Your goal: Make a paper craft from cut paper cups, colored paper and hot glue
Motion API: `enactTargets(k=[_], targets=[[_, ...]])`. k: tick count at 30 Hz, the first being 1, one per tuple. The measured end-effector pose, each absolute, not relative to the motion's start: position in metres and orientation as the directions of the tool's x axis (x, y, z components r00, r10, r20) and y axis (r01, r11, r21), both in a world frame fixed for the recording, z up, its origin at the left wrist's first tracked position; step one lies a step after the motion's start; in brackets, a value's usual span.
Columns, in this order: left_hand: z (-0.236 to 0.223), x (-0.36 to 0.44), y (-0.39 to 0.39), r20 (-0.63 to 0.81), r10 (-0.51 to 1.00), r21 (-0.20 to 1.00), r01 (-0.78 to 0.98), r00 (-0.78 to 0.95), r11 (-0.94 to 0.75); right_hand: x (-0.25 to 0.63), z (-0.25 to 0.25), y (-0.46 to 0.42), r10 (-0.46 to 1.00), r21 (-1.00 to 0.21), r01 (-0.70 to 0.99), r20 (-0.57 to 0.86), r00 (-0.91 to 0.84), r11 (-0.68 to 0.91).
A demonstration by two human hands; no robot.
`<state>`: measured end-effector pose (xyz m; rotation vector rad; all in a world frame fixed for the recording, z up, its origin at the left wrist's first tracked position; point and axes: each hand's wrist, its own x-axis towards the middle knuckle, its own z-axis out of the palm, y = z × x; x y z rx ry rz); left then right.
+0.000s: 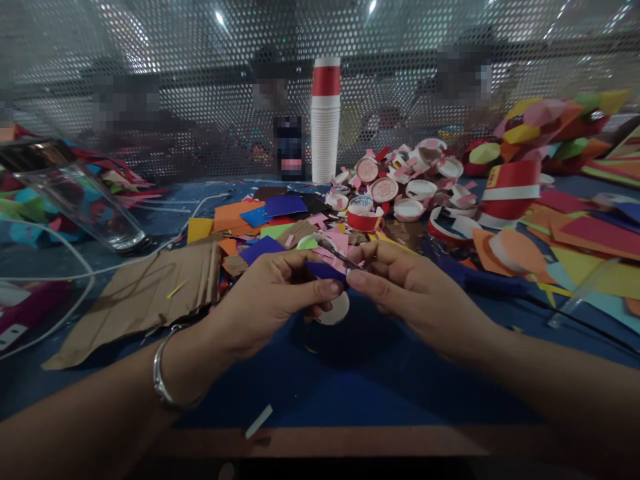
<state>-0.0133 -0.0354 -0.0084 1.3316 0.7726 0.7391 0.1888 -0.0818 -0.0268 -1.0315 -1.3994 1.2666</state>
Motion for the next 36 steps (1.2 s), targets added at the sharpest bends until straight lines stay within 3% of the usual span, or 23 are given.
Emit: enactTargets(k=[6, 10, 21, 36], targets=[[-0.0052, -0.0133, -0.0355, -0.081, 0.899, 0.991, -0.061, 0.431, 0.119, 0.1933, -0.027, -0.0851, 0.974, -0.975, 0.13, 0.159, -0.158, 0.18], [-0.0054, -0.0149, -0.036, -0.056, 0.898, 0.994, -0.061, 0.437, 0.091, 0.1948, -0.0245, -0.0864, 0.972, -0.956, 0.229, 0.139, -0.188, 0.181], [-0.0106, -0.0159, -0.0345, -0.003, 0.861, 0.998, -0.048, 0.509, 0.031, 0.1946, -0.0246, -0.0877, 0.959, -0.94, 0.258, 0.163, -0.232, 0.222], [-0.0105, -0.0167, -0.0342, -0.034, 0.872, 0.999, 0.022, 0.488, 0.027, 0.194, -0.0225, -0.0883, 0.948, -0.912, 0.303, 0.209, -0.239, 0.278]])
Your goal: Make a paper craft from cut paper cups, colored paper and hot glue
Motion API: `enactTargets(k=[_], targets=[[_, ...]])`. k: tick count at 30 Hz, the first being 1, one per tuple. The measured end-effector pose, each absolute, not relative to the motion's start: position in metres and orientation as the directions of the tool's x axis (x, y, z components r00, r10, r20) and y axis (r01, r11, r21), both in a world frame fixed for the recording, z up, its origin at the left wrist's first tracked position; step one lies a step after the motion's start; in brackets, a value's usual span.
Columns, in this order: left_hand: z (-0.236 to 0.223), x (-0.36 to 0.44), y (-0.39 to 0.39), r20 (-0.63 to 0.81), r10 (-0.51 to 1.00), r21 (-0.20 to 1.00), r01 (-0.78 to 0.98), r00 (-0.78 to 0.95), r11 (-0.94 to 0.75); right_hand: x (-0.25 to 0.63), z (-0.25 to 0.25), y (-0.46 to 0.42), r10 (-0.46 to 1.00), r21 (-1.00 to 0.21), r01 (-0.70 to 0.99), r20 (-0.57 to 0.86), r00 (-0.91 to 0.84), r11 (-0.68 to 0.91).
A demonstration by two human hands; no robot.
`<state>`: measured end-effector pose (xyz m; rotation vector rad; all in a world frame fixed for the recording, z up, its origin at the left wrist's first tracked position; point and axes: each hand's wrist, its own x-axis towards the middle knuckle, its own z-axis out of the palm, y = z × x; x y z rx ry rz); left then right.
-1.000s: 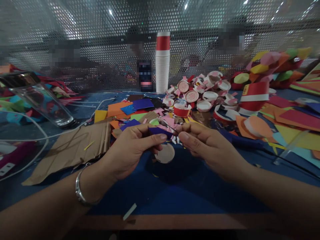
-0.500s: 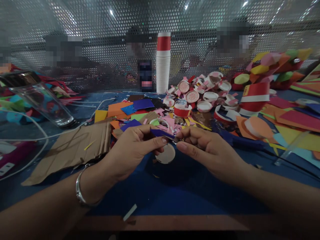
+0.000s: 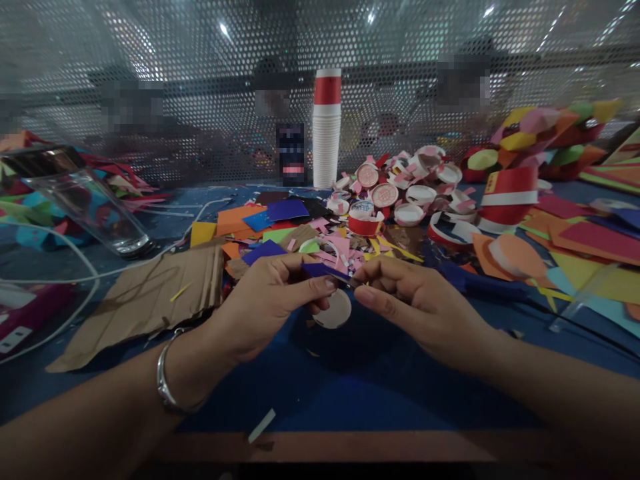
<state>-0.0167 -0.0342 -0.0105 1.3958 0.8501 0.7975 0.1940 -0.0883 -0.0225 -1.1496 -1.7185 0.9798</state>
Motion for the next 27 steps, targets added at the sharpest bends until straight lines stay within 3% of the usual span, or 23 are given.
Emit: enactTargets(k=[20, 27], targets=[[-0.0068, -0.0201, -0.0328, -0.123, 0.8, 0.992, 0.063, 0.587, 0.106, 0.198, -0.0229, -0.0882, 0.93, -0.856, 0.386, 0.251, -0.269, 0.342], [-0.0052, -0.0206, -0.0335, -0.171, 0.769, 0.984, 0.065, 0.617, 0.166, 0.1973, -0.0235, -0.0897, 0.934, -0.89, 0.337, 0.214, -0.287, 0.307]])
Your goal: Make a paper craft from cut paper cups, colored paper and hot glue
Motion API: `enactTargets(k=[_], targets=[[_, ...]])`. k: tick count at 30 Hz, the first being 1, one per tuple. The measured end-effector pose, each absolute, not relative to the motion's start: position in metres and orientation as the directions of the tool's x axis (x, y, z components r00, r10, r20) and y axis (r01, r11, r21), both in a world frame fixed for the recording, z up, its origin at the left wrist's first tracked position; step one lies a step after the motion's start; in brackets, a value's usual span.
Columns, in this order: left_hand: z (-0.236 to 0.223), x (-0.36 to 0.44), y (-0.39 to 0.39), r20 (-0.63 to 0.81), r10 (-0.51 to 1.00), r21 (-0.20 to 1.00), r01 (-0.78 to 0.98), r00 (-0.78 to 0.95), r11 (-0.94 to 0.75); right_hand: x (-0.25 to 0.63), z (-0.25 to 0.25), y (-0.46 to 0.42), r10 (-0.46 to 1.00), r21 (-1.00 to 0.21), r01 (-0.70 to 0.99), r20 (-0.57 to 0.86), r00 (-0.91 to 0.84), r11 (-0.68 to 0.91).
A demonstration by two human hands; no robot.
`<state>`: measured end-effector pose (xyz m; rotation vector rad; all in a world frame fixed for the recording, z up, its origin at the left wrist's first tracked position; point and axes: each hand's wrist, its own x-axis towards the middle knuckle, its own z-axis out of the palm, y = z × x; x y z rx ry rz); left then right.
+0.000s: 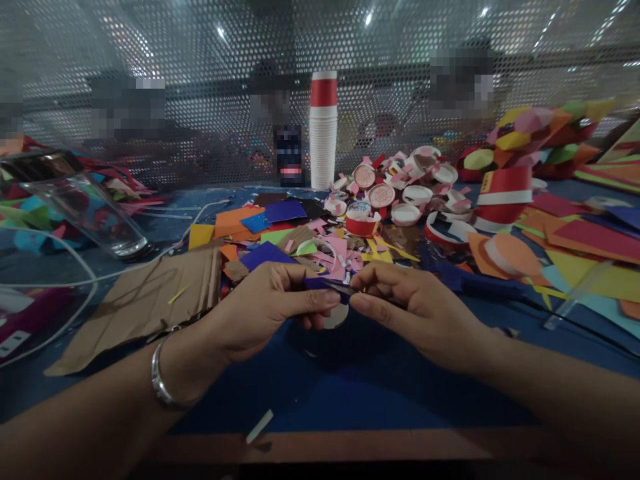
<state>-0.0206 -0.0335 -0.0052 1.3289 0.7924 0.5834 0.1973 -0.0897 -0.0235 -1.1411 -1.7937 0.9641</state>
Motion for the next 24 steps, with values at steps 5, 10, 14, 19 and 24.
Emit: enactTargets(k=[5, 10, 14, 19, 24], targets=[[-0.0054, -0.0208, -0.0347, -0.179, 0.746, 0.981, 0.061, 0.641, 0.183, 0.1965, -0.0214, -0.0912, 0.934, -0.877, 0.363, 0.216, -0.286, 0.314], [-0.004, -0.0217, -0.0357, -0.183, 0.745, 0.981, 0.075, 0.641, 0.177, 0.1983, -0.0239, -0.0898, 0.929, -0.87, 0.369, 0.226, -0.292, 0.328], [0.0001, -0.0218, -0.0345, -0.205, 0.735, 0.978, 0.115, 0.646, 0.172, 0.1991, -0.0261, -0.088, 0.925, -0.879, 0.352, 0.212, -0.316, 0.322], [0.0026, -0.0199, -0.0326, -0.192, 0.721, 0.981, 0.115, 0.665, 0.155, 0.1965, -0.0249, -0.0867, 0.924, -0.893, 0.305, 0.243, -0.293, 0.332], [-0.0014, -0.0183, -0.0283, -0.202, 0.72, 0.979, 0.166, 0.664, 0.122, 0.196, -0.0242, -0.0833, 0.946, -0.911, 0.288, 0.235, -0.222, 0.294]])
